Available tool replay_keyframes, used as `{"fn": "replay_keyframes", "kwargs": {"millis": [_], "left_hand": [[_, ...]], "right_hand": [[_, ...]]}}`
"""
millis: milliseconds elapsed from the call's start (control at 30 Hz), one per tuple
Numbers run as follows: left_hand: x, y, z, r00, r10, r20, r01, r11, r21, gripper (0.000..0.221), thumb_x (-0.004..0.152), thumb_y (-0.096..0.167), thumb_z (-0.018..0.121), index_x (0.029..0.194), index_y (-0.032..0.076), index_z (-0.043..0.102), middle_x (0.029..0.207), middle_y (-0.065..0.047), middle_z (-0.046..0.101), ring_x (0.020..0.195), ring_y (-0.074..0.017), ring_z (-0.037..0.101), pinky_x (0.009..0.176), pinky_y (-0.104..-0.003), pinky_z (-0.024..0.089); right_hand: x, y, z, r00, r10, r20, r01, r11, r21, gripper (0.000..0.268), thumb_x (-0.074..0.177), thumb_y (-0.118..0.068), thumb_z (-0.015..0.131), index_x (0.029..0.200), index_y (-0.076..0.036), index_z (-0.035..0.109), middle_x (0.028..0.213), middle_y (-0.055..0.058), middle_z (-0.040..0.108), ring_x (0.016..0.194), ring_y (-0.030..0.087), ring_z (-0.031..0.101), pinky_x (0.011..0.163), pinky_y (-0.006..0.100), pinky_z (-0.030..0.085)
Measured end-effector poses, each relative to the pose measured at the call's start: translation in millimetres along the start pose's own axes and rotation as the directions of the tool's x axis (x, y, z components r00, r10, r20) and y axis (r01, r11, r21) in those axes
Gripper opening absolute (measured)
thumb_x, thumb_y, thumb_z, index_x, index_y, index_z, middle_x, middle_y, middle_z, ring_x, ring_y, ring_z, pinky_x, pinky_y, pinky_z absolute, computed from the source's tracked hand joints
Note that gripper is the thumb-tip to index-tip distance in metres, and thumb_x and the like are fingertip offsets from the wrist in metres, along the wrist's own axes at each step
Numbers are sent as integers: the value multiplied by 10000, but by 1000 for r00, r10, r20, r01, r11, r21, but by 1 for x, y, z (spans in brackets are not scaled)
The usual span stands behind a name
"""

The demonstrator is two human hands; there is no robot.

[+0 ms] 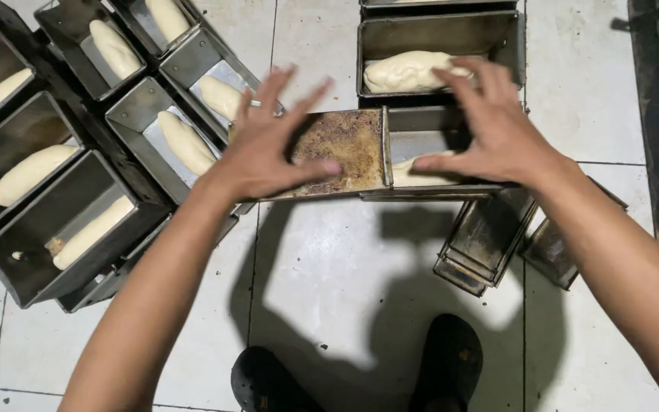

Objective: Organizing metal bread pans, placing dough inside, and applying lids

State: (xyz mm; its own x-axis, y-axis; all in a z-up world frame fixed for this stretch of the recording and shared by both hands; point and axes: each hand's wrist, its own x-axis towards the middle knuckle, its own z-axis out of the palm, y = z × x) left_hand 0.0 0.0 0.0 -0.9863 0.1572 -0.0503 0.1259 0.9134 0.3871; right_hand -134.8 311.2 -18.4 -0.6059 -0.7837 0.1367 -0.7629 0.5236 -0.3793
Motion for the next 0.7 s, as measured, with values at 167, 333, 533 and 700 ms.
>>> {"fn": "replay_keyframes", "kwargs": {"millis": [167,333,533,700], "left_hand": [[-10,-50,18,874,-431,-224,240,784,-572,946,852,808,187,1611,247,115,1719,-148,51,1570,-420,23,1154,-743,81],[-8,-57,39,863,-466,-195,7,398,-917,1010,867,781,273,1614,125,98,1700,-227,59,1556,-441,121,1241,-567,81],[22,-6,44,888,-432,-157,46,425,-904,1086,817,800,281,1613,112,10,1718,-147,-81,1568,-391,-88,1205,-643,15],[86,71,82,906,-375,-194,77,599,-797,996,829,822,302,1610,258,48,1734,-195,13,1584,-445,70,1169,-703,174]], "right_hand": [[-31,24,5,868,470,-161,-366,824,432,1070,864,-803,272,1612,-57,99,1666,258,64,1539,489,85,1188,709,170],[-34,24,8,774,633,22,-368,421,829,1104,791,-870,226,1635,-169,99,1695,263,108,1572,392,118,1216,553,146],[-28,7,3,896,443,-32,-114,300,947,1208,763,-928,362,1582,-48,249,1640,190,337,1486,344,358,1203,481,294],[-32,16,12,825,564,34,-196,228,954,1256,678,-948,305,1592,-89,236,1623,233,333,1459,401,381,1130,520,373]]}}
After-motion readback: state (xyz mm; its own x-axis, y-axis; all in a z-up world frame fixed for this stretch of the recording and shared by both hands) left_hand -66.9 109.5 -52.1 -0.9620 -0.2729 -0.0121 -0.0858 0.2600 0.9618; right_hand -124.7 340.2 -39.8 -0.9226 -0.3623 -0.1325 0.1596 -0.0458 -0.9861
